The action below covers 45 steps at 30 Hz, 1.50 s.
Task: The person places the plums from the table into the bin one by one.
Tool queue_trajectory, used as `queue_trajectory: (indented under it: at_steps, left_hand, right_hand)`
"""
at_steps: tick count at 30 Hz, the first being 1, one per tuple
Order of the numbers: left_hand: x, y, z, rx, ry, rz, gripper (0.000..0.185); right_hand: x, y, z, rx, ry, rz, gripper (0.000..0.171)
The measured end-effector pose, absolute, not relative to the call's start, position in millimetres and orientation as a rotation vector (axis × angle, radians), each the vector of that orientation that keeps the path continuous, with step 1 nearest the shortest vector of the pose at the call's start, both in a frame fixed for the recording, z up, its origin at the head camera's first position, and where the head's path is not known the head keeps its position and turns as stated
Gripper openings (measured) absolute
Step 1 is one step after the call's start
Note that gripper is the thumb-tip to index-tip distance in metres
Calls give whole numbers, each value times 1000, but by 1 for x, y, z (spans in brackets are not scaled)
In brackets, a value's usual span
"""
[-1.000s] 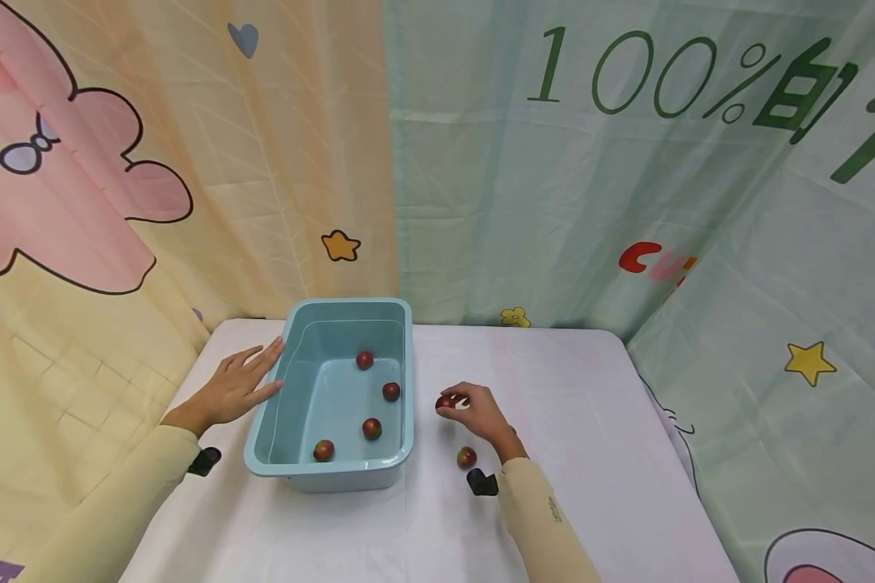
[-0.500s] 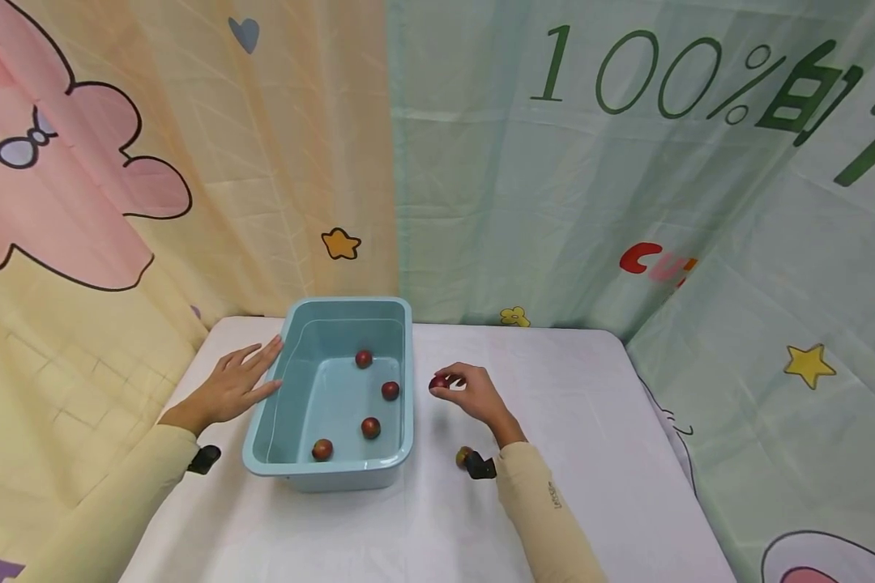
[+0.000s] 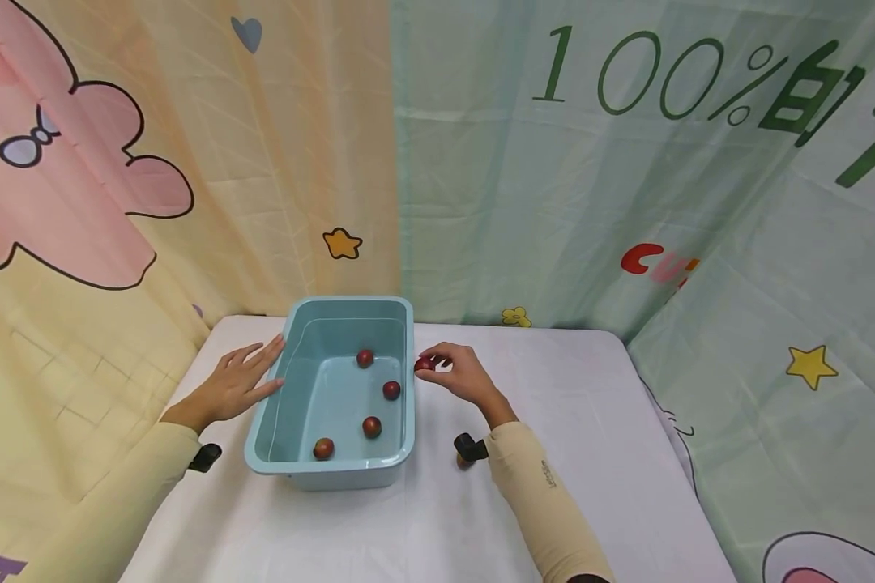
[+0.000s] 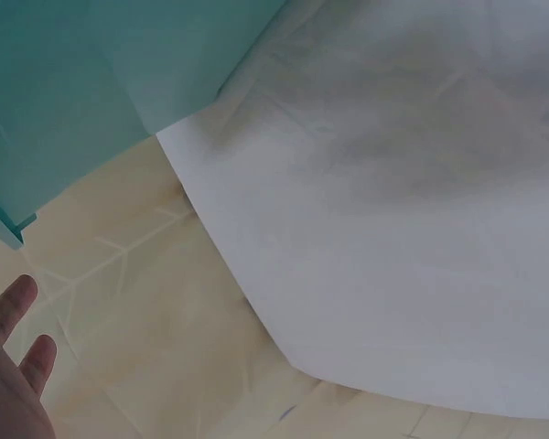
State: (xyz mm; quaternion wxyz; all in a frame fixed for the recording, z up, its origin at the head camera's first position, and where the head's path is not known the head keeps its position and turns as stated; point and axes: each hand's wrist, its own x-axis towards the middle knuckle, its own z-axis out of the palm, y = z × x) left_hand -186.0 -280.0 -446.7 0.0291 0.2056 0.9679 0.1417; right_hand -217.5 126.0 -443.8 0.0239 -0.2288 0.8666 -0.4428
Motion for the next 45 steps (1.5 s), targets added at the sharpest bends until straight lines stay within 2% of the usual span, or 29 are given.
queue_trajectory:
  at_steps: [14, 25, 45]
  left_hand:
    - [-184, -279, -449, 627, 2989, 430, 75]
    - [-185, -279, -450, 633, 2995, 421, 75]
    - [-187, -280, -451, 636, 2999, 436, 75]
  right_hand:
    - [-224, 96, -423, -968, 2647, -1280, 30]
    - [-229, 81, -418, -1047, 2610, -1233, 30]
    - [-229, 89, -418, -1000, 2635, -1232, 33]
